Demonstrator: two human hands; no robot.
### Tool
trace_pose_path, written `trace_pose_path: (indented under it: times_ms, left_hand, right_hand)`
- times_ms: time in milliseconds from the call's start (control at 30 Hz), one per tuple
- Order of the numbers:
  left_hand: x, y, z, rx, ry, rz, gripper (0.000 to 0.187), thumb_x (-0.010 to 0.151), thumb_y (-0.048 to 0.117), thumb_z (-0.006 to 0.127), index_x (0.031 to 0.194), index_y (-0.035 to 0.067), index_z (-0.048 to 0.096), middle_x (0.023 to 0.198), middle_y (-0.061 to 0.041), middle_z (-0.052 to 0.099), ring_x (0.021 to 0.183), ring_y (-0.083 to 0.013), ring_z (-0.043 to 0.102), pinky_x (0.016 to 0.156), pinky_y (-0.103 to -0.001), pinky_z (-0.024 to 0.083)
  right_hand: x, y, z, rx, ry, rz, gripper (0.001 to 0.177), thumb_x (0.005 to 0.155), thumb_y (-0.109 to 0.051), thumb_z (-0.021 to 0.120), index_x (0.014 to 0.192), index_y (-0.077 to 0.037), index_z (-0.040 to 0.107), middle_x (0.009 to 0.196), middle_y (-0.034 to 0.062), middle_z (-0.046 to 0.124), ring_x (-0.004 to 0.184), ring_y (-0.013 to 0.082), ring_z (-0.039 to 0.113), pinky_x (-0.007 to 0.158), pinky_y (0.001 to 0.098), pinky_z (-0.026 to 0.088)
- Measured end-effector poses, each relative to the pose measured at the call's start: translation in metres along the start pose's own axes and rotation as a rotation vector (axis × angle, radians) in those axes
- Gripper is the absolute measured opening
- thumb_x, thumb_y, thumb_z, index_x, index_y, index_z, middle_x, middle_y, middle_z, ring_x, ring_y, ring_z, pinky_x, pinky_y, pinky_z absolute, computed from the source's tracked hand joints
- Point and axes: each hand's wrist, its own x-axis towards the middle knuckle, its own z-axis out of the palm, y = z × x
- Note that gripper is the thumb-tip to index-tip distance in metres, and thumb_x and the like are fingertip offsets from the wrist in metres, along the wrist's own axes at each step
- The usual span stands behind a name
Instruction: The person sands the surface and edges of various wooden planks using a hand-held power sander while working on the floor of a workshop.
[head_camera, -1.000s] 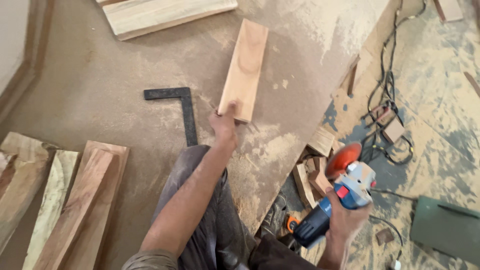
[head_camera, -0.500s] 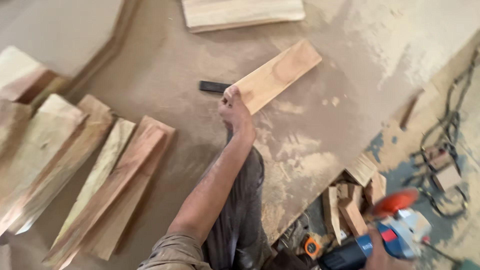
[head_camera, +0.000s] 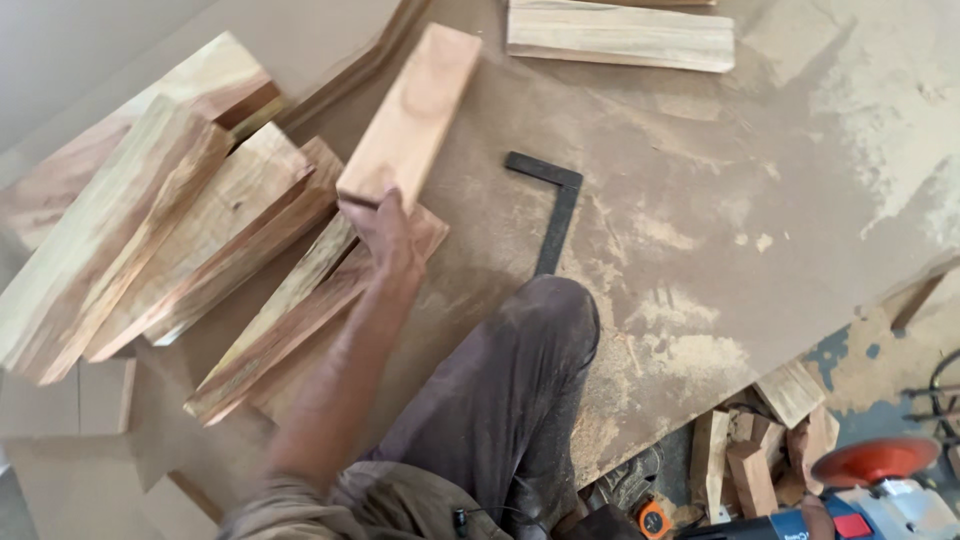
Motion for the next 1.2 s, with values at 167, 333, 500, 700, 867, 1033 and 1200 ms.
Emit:
trace_pose_path:
  times_ms: [167, 333, 500, 700, 867, 1033, 1200]
  left_hand:
    - [0.065, 0.087, -0.120, 0.855, 0.134, 0.916, 0.112, 0.099, 0.043, 0.089, 0.171, 0.003, 0.014, 0.177, -0.018, -0.002, 0.167, -0.0357, 0.000, 0.140, -0.049, 0.003]
    - [0.135, 0.172, -0.289, 1.641, 0.143, 0.487, 0.153, 0.060, 0.065, 0.095, 0.173, 0.015, 0.005, 0.173, -0.021, 0.012, 0.155, -0.0450, 0.013, 0.116, -0.079, 0.011]
    - [0.132, 0.135, -0.352, 1.667, 0.016, 0.381, 0.149, 0.047, 0.058, 0.099, 0.167, 0.015, 0.023, 0.156, -0.024, 0.034, 0.142, -0.0454, 0.036, 0.110, -0.070, 0.033]
    - [0.036, 0.116, -0.250, 1.504, -0.337, 0.847, 0.117, 0.055, 0.051, 0.091, 0.157, 0.011, 0.048, 0.132, -0.020, 0.054, 0.121, -0.0352, 0.051, 0.111, -0.054, 0.049]
    - [-0.051, 0.063, -0.058, 1.430, -0.818, 1.389, 0.118, 0.046, 0.049, 0.094, 0.149, 0.009, 0.053, 0.133, -0.017, 0.057, 0.131, -0.0373, 0.050, 0.121, -0.054, 0.036]
    - [-0.126, -0.015, 0.130, 1.182, -1.307, 1.362, 0.104, 0.055, 0.046, 0.089, 0.146, 0.010, 0.055, 0.138, -0.014, 0.059, 0.133, -0.0346, 0.051, 0.114, -0.050, 0.037]
    - [-0.208, -0.094, 0.231, 1.604, -1.587, 1.324, 0.129, 0.053, 0.078, 0.089, 0.152, 0.011, 0.040, 0.149, -0.014, 0.050, 0.142, -0.0305, 0.041, 0.128, -0.058, 0.014]
  right_hand:
    - [-0.001, -0.001, 0.010, 0.052, -0.054, -0.004, 0.088, 0.075, -0.005, 0.094, 0.148, 0.001, 0.045, 0.127, 0.0149, 0.064, 0.105, 0.0269, 0.067, 0.087, 0.0410, 0.060]
    - [-0.004, 0.009, 0.010, 0.078, -0.068, 0.015, 0.089, 0.075, -0.004, 0.094, 0.148, 0.000, 0.044, 0.129, 0.0145, 0.064, 0.107, 0.0263, 0.067, 0.089, 0.0405, 0.061]
    - [-0.005, 0.023, -0.020, 0.080, -0.043, 0.017, 0.090, 0.075, -0.003, 0.095, 0.149, 0.000, 0.044, 0.130, 0.0140, 0.064, 0.109, 0.0257, 0.067, 0.091, 0.0401, 0.061]
    - [0.009, 0.052, -0.045, 0.125, -0.015, -0.020, 0.091, 0.075, -0.002, 0.095, 0.150, 0.000, 0.043, 0.132, 0.0135, 0.064, 0.112, 0.0249, 0.067, 0.093, 0.0396, 0.061]
    - [0.011, 0.040, -0.068, -0.046, 0.050, 0.062, 0.088, 0.071, -0.003, 0.094, 0.145, -0.001, 0.046, 0.129, 0.0127, 0.065, 0.109, 0.0232, 0.068, 0.089, 0.0386, 0.061]
    - [0.015, 0.019, -0.070, -0.109, 0.051, -0.004, 0.081, 0.071, -0.008, 0.096, 0.137, 0.002, 0.049, 0.126, 0.0139, 0.064, 0.110, 0.0231, 0.065, 0.094, 0.0358, 0.056]
    - [0.019, 0.000, -0.065, -0.298, 0.108, 0.086, 0.079, 0.070, -0.015, 0.095, 0.133, 0.003, 0.050, 0.121, 0.0146, 0.063, 0.107, 0.0232, 0.063, 0.091, 0.0357, 0.053]
